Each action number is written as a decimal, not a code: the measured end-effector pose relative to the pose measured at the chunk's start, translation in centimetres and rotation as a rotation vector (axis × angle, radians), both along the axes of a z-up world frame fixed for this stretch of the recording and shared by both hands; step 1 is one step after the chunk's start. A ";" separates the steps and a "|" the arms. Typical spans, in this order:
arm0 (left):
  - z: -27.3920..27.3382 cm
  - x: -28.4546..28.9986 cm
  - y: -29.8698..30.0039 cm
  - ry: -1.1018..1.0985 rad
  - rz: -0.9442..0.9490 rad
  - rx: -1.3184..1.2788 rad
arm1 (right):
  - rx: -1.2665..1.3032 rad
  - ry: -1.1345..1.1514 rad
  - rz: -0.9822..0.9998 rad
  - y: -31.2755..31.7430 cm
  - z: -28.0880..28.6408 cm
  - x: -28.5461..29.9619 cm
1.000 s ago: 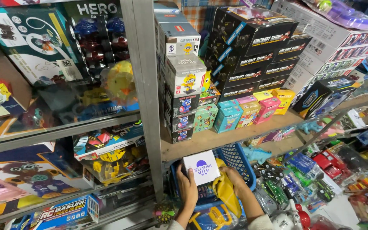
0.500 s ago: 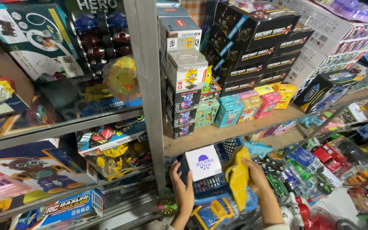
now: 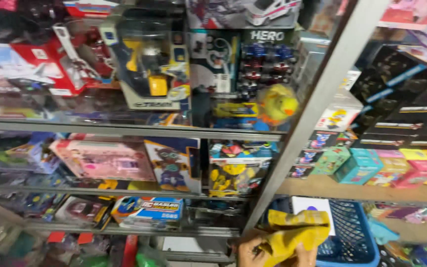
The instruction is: Dusting and wiping toy boxes and toys on a display shelf using a cleaning cloth.
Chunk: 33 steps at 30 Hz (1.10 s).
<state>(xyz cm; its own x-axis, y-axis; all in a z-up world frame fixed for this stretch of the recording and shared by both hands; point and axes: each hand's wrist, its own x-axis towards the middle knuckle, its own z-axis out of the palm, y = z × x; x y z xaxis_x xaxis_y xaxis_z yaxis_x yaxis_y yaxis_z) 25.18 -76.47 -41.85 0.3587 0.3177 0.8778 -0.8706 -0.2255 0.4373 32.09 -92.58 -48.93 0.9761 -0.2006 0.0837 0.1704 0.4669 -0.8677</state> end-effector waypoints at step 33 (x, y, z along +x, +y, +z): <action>44.8 -11.9 59.5 0.228 0.385 -0.069 | 0.382 -0.458 0.723 60.6 51.8 -10.1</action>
